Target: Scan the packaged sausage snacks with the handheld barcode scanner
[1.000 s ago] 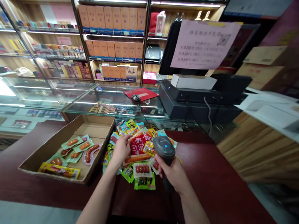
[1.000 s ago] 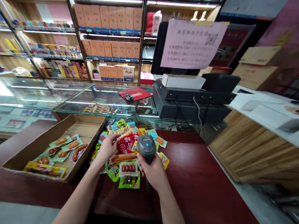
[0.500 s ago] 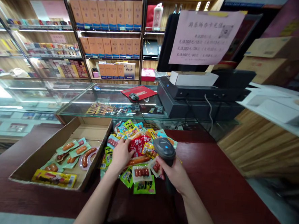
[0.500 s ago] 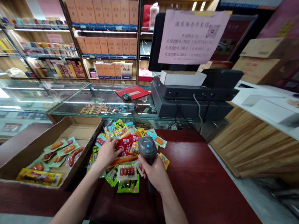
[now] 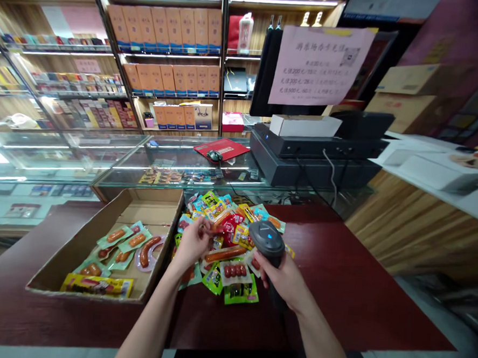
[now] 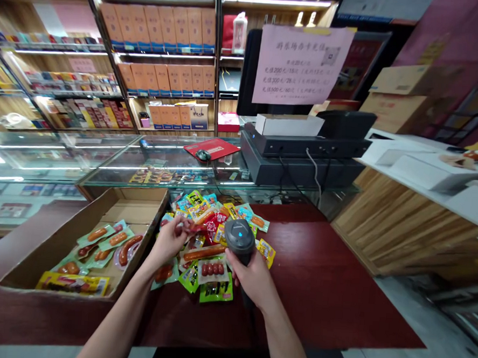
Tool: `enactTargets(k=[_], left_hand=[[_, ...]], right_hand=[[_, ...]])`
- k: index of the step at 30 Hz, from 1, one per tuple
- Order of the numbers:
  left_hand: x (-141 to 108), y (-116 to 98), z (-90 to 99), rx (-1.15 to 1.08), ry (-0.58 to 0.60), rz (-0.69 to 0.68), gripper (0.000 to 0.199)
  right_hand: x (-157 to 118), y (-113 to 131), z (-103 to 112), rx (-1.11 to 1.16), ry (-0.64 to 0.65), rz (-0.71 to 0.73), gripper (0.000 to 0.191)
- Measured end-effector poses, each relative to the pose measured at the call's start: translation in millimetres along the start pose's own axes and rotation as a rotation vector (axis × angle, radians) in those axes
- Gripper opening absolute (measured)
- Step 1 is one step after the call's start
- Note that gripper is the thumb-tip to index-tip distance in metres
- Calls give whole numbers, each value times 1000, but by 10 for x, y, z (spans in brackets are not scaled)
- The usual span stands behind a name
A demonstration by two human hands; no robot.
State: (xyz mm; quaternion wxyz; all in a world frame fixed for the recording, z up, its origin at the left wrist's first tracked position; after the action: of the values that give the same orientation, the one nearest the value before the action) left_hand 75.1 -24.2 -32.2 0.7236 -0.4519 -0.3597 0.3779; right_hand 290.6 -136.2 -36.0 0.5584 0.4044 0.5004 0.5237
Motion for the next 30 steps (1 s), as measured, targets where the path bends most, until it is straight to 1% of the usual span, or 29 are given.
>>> enactTargets(k=[2, 4, 6, 8, 11, 14, 17, 20, 22, 24, 26, 28, 30], left_hand=[[-48, 53, -40, -99, 37, 7, 12], [-75, 146, -103, -110, 99, 83, 13], [-95, 219, -144, -45, 135, 143, 10], [-110, 245, -134, 57, 105, 148, 11], [-125, 234, -121, 217, 54, 125, 33], [-116, 261, -131, 353, 58, 189, 48], [-82, 305, -127, 423, 78, 297, 47], [-57, 277, -137, 455, 115, 345, 39], [-73, 194, -119, 497, 102, 329, 37], [-116, 82, -111, 566, 99, 272, 39], [-171, 18, -164, 594, 180, 206, 47], [-228, 9, -245, 547, 307, 145, 65], [-270, 10, -280, 470, 381, 104, 82]], right_hand=[[62, 22, 14, 10, -17, 0, 36], [114, 33, 16, 17, -15, -7, 36], [144, 22, -1, 25, 16, -16, 37], [148, -10, -20, 32, 53, -26, 37], [117, -73, -11, 49, 65, -59, 37], [89, -97, 12, 69, 59, -85, 38], [100, -76, -5, 71, 100, -80, 40], [127, -70, -19, 65, 130, -82, 41], [145, -75, -12, 74, 130, -81, 41], [166, -77, -4, 86, 128, -69, 41], [190, -86, -6, 95, 132, -63, 41], [217, -108, -18, 106, 133, -74, 40], [246, -126, -45, 112, 139, -84, 40]])
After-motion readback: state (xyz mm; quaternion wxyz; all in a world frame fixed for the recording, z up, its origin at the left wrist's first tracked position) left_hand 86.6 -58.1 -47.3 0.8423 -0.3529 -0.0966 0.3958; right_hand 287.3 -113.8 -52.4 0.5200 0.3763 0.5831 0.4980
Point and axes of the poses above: each hand's wrist, its own x-axis towards the middle knuckle, its own z-axis out of the back of the hand, y = z × x, the point moved 8 cm from there along x, towards the middle knuckle, and after that the axes turned 14 degrees about y, right-handed, at the moved point
